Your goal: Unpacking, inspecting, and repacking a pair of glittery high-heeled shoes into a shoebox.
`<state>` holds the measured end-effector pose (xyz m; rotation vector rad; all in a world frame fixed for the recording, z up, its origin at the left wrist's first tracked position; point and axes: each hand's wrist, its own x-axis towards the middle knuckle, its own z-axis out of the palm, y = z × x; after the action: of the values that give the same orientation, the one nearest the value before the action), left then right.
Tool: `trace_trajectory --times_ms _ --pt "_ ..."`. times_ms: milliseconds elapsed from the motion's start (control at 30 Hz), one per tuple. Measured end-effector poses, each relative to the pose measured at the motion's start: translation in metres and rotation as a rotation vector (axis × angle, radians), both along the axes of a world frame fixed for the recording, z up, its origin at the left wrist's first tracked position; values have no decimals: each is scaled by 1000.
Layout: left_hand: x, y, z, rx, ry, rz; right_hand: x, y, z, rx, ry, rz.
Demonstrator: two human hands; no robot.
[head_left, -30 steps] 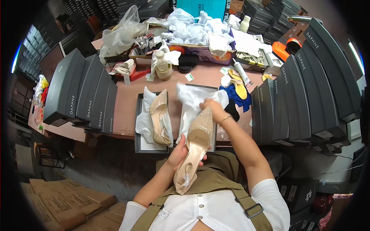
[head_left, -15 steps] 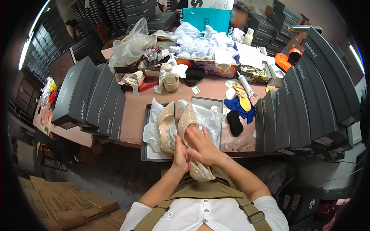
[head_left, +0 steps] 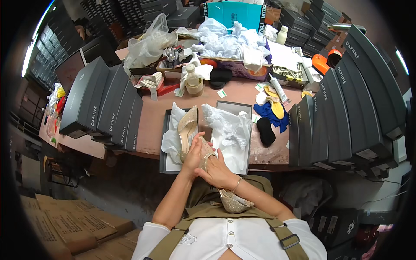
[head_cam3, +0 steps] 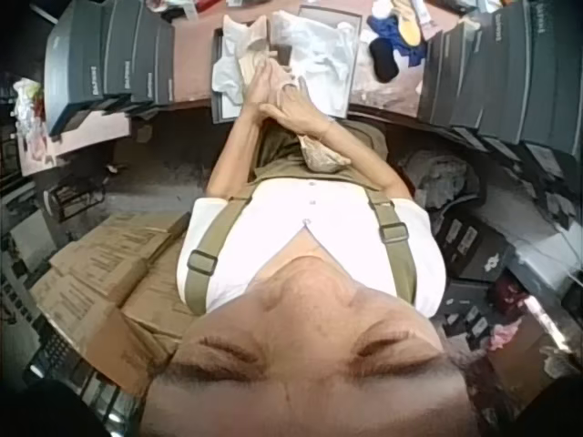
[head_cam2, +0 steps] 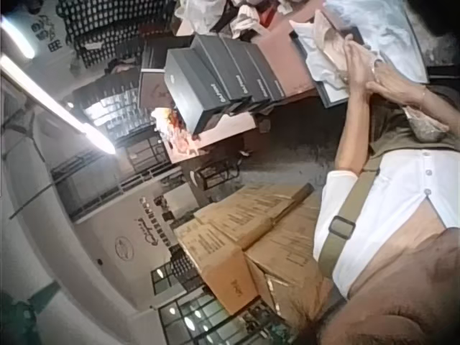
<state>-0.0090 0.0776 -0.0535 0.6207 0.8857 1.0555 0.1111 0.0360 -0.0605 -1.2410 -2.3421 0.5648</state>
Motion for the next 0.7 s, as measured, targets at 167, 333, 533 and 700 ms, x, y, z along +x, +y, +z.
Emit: trace_trajectory --times_ms 167,333,533,700 --pt "-10 -1 -5 -39 65 64 -8 12 31 -499 -19 121" --pt "-11 -9 3 -7 78 89 -12 -1 22 -122 206 21" --pt "-21 -14 3 40 94 17 33 -16 53 -555 358 404" --pt "-11 -12 4 18 -8 -20 41 -23 44 -125 184 40"
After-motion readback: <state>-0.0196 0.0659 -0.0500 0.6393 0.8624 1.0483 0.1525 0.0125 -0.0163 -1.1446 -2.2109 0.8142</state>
